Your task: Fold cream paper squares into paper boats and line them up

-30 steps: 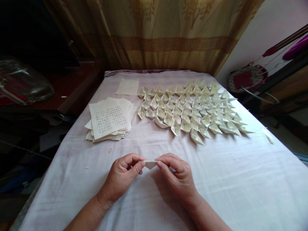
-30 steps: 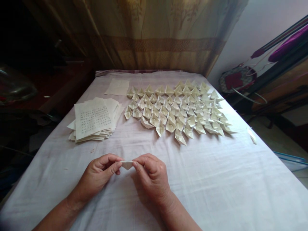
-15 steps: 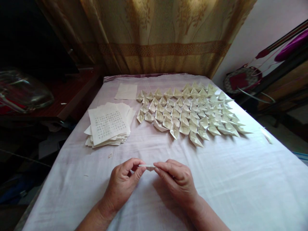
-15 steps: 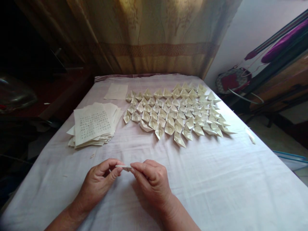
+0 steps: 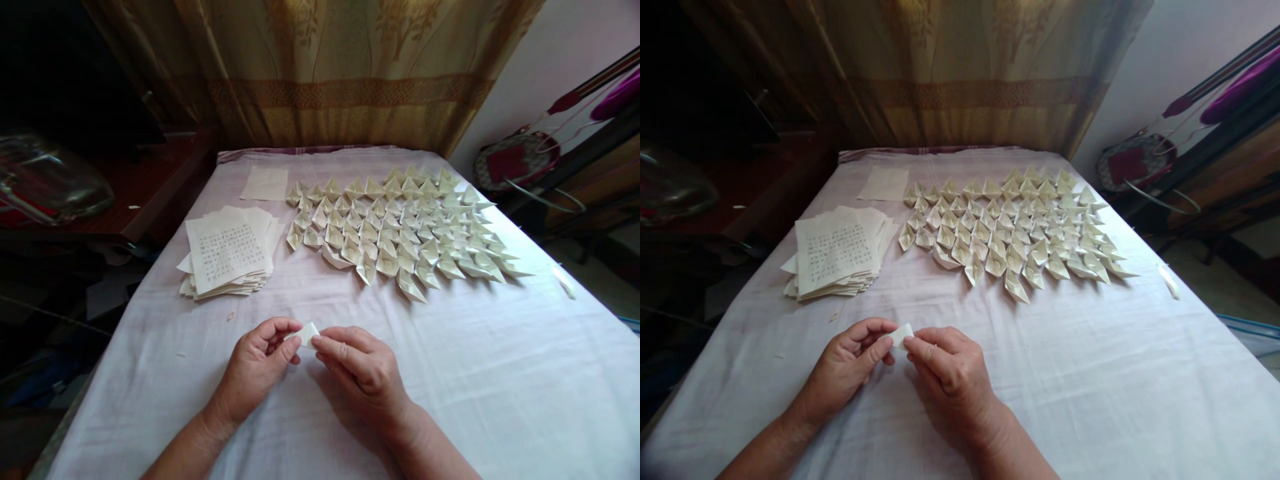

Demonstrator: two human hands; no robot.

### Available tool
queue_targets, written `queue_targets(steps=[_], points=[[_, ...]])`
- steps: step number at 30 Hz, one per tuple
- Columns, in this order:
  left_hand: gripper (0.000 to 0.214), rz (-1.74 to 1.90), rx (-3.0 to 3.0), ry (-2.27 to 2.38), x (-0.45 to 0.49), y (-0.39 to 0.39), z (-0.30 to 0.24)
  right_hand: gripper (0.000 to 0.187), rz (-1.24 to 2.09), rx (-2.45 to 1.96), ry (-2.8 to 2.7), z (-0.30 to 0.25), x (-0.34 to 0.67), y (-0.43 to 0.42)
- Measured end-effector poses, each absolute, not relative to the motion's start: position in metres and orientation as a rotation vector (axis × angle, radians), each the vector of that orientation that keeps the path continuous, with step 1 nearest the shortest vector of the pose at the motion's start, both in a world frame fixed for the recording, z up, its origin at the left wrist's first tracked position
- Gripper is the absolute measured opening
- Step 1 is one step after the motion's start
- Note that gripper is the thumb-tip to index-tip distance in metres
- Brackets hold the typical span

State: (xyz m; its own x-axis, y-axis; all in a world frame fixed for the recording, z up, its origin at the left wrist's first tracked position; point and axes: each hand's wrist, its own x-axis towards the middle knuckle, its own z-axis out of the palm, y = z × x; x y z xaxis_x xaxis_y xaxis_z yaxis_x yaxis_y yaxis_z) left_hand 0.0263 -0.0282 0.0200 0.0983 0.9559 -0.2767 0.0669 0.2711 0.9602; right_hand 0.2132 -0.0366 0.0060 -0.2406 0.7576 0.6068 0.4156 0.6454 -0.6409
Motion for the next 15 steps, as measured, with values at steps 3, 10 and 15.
queue_targets(steps=[3,10,15], points=[[0.031,0.95,1.093,1.295,0.026,-0.029,0.016,0.035,0.483,-0.958,-1.842,0.005,0.211,-0.039],[0.026,0.912,1.225,1.278,0.024,-0.034,0.008,0.032,0.641,-1.146,-1.658,-0.001,0.208,-0.039],[0.024,0.895,1.331,1.288,0.023,-0.035,0.007,0.029,0.669,-1.158,-1.605,0.001,0.207,-0.039]])
